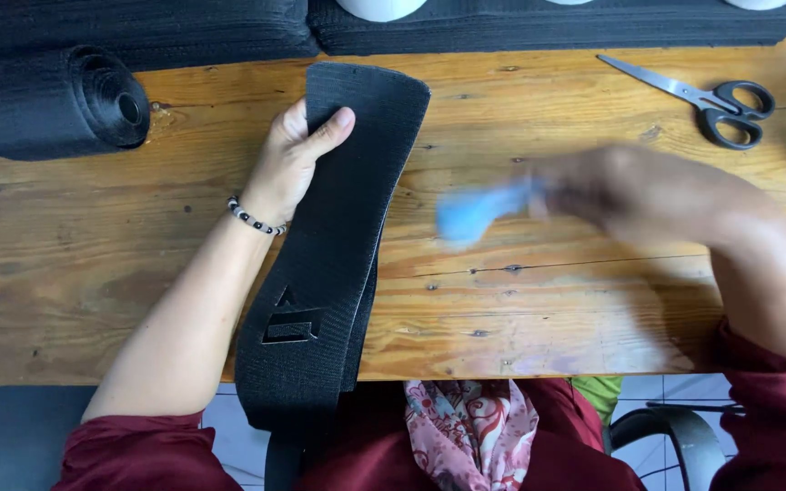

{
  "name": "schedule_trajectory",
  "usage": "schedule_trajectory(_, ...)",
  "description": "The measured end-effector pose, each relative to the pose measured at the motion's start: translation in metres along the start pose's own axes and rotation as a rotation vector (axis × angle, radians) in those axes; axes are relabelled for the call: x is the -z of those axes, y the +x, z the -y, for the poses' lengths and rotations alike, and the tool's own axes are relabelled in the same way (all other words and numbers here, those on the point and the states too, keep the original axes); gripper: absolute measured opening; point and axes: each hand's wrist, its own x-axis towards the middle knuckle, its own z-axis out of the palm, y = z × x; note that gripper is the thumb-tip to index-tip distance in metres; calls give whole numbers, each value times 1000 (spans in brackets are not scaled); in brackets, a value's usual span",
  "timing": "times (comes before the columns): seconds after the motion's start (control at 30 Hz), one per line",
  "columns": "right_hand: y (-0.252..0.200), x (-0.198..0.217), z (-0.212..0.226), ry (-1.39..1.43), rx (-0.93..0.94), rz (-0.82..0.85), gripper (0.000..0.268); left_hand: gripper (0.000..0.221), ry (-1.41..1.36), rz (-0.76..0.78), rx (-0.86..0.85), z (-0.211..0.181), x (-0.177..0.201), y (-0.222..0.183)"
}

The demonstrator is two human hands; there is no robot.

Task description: Trimming the edges of a black foam piece with scissors and cleaning it with a brush

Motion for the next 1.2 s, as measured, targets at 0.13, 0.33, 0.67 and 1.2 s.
schedule_trajectory(0.13, 14, -36, 8, 3, -32, -171, 48, 31, -38, -11, -1, 2, 0, 0)
schedule_trajectory(0.33, -3, -6, -34, -67, -243, 290, 39, 26, -16, 7, -23, 6, -2, -3)
schedule_trajectory(0.67, 18, 0, -98, -552, 335, -866, 32, 31, 186, 72, -132, 1, -21, -1)
schedule_trajectory(1.2, 32, -47, -18, 2, 332, -685, 14, 32, 495, 363, -91, -26, -88, 16)
